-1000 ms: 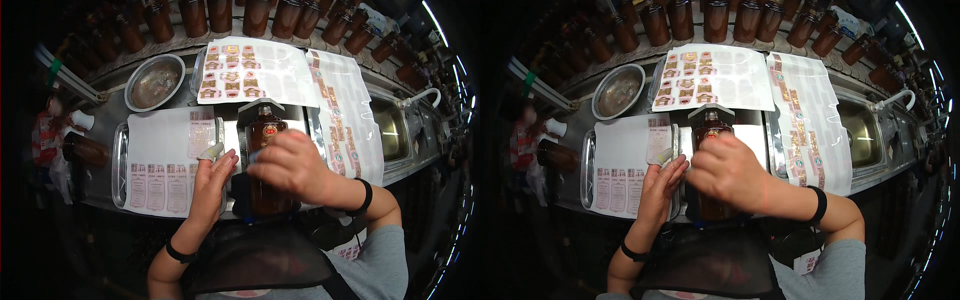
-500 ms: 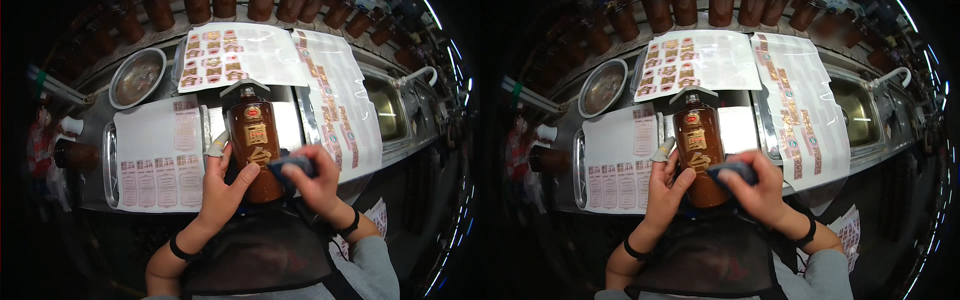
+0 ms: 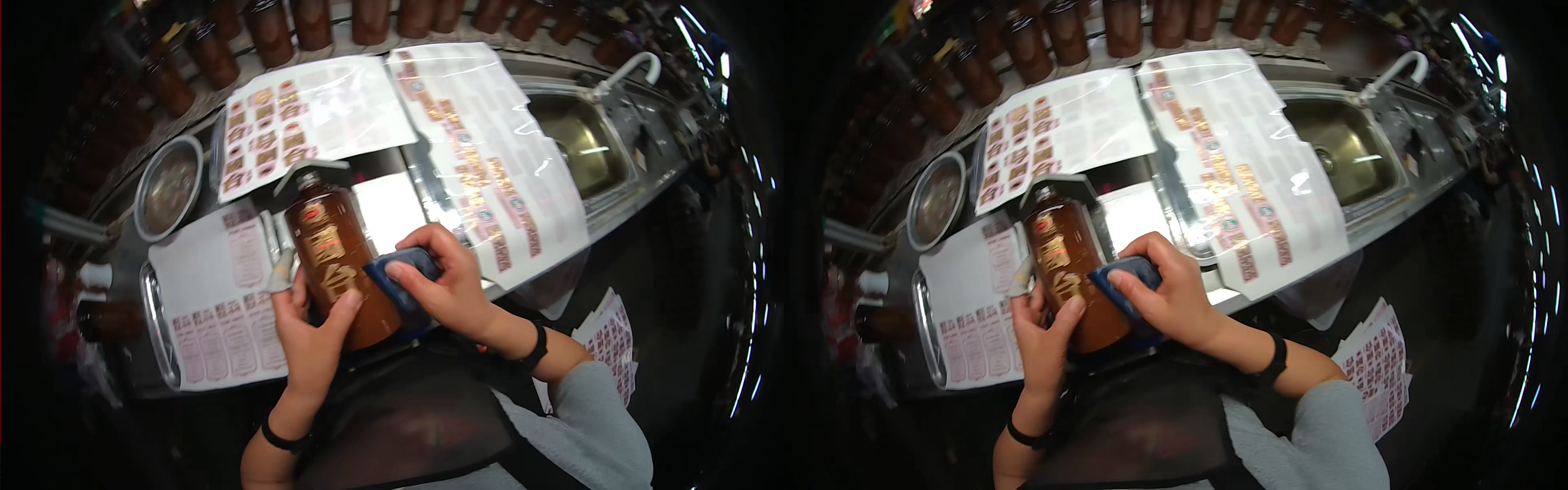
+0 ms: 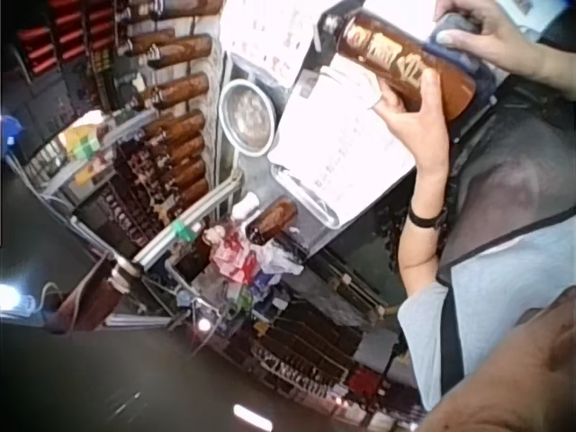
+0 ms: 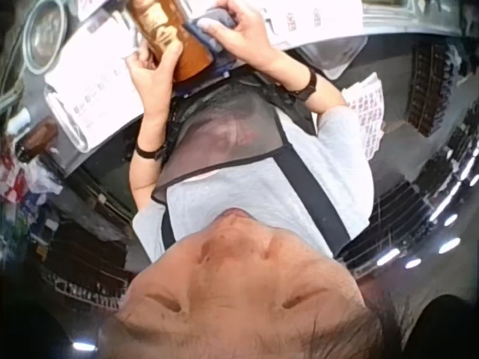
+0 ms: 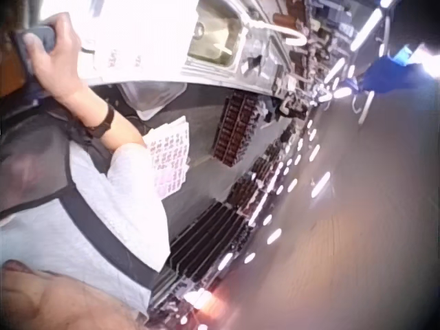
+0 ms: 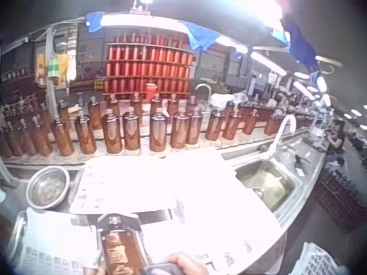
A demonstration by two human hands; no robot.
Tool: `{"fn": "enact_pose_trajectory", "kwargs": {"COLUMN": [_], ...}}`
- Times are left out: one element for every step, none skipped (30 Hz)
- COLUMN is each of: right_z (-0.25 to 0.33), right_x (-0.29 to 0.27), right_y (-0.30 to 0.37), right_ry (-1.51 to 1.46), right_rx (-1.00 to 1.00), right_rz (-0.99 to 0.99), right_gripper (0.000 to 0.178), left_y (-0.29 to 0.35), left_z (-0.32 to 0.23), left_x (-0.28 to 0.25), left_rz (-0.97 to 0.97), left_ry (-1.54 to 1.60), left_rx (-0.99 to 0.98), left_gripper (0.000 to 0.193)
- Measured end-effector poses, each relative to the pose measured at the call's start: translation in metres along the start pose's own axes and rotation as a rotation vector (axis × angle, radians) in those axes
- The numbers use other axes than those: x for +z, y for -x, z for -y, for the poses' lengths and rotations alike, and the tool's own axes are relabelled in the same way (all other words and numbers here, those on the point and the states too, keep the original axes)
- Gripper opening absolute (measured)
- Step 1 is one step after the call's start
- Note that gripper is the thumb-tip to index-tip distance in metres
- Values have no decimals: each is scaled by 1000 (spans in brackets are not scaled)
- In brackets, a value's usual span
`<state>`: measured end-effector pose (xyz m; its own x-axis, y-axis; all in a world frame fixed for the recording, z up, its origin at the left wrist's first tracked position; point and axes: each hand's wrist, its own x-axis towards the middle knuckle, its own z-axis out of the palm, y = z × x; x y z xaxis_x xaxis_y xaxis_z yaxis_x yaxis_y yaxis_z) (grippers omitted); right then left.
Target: Applying stickers and paper neck-seals to brown ceramic liquor bottles at an industrial workstation.
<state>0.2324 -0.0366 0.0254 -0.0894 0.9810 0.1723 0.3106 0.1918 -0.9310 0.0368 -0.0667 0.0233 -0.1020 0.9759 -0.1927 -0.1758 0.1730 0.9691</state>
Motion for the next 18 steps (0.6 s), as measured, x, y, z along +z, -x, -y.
{"fn": "enact_pose_trajectory", "kwargs": {"right_z": [-16, -24, -30, -30, -22, -41, -55, -62, -57, -51, -59, -68, -69, -73, -80, -83, -84, -86], "right_x": [-2, -10, -16, -20, -36, -51, -69, -88, -101, -114, -123, -133, -140, -143, -144, -142, -136, -133], "right_y": [-5, -8, -11, -14, -16, -14, -14, -16, -22, -27, -31, -33, -41, -50, -58, -69, -83, -94], "right_ry": [-26, -1, -161, -329, -259, -214, -224, -236, -91, 62, 336, 610, 719, 721, 791, 857, 877, 875], "right_rx": [120, 109, 163, 222, 345, 307, 335, 363, 475, 587, 471, 350, 352, 347, 315, 280, 356, 346], "right_rz": [-51, -74, -59, -37, 9, -2, -31, -57, -46, -43, -70, -102, -83, -83, -50, -13, 33, 33], "right_gripper": [20, 20, 20, 20, 17, 13, 11, 11, 11, 13, 16, 19, 26, 26, 27, 29, 36, 36], "left_y": [1, 1, 1, 2, 2, 3, 4, 6, 9, 11, 14, 15, 16, 15, 15, 15, 16, 17], "left_z": [-2, -4, -3, -2, -1, 0, 3, 5, 7, 9, 10, 9, 8, 10, 13, 15, 15, 15], "left_x": [-1, -1, -3, -7, -10, -12, -15, -19, -25, -31, -37, -39, -38, -38, -40, -43, -44, -44], "left_rz": [-19, -41, -36, -22, 3, 37, 49, 33, -1, -4, -21, -33, -45, -47, -40, -39, -42, -50], "left_ry": [-26, -51, -40, -26, -11, 4, 14, 36, 50, 54, 44, 36, 14, 17, 21, 21, 20, 23], "left_rx": [-9, -18, -13, -23, -17, -9, -3, 2, 11, 16, 5, -7, 8, 11, 13, 16, 20, 16], "left_gripper": [73, 72, 72, 76, 78, 79, 79, 77, 75, 75, 71, 67, 64, 64, 64, 64, 64, 65]}}
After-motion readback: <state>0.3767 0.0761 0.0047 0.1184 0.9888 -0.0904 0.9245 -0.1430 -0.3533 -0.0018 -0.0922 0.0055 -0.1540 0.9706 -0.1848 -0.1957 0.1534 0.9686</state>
